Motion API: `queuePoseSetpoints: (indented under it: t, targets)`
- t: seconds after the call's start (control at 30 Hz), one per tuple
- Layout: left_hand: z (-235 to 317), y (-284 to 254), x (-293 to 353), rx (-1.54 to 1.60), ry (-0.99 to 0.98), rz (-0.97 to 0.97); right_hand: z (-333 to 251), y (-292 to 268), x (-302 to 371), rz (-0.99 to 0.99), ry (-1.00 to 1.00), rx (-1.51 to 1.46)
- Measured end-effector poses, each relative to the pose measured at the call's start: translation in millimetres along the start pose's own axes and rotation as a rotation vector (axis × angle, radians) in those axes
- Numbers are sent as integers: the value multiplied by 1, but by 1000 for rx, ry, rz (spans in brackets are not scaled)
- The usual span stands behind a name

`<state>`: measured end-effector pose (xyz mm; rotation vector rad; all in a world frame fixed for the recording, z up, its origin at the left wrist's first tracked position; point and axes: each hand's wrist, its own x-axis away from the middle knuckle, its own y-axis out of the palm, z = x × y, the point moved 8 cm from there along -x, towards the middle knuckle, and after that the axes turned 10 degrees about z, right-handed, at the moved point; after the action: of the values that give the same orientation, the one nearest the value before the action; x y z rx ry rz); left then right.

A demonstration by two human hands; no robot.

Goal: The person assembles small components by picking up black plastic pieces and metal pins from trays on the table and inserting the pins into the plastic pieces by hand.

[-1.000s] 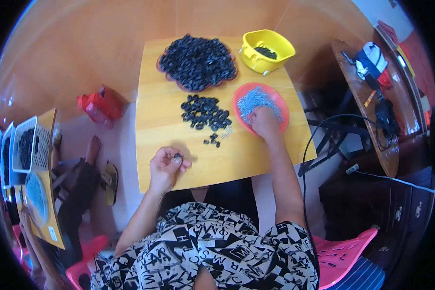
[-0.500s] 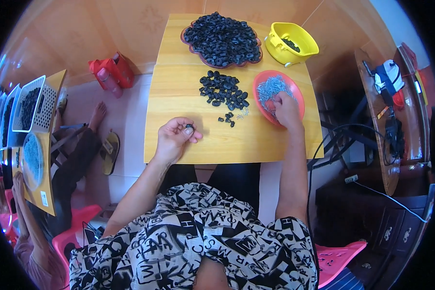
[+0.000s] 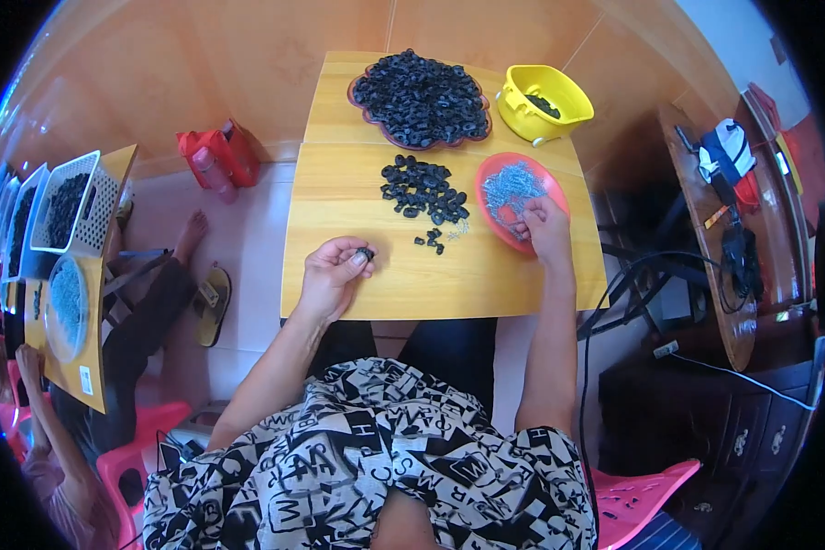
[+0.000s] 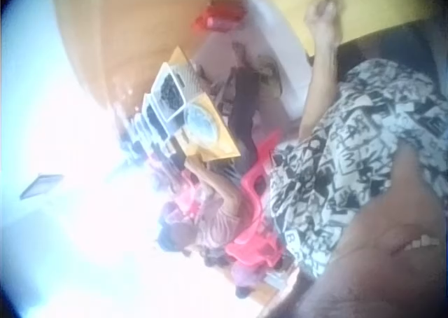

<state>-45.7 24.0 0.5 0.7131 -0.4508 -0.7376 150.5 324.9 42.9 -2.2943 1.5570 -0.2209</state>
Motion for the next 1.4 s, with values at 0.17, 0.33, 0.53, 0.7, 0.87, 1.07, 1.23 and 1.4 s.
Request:
queuePoseSetpoints:
  t: [0.17,0.33,0.53,0.7,0.87,1.07,1.23,1.4]
  targets:
    - [3,-4,2,6,-32,62,-2,6,12,-53,136,-311]
    - [1,-7,0,12,-75,84,-4,3,14,-106,136,-457]
    - [5,29,0,-35,-138,55,-24,2,26,-147,92,-561]
    - [-34,99,-15,-418,-199,-62,-57,3,53,-97,27,-629]
    - [-53,160,-34,-553,-13,-213,-71,-4,71,-11,-34,-612]
    - [-44,206,-34,-894,430,-347,-66,-10,72,7,-64,-688]
    - [-53,212,-36,-857,498,-397,-57,-15,70,40,3,-678]
    - [-73,204,-46,-814,239,-329,-47,-13,67,-10,1,-644]
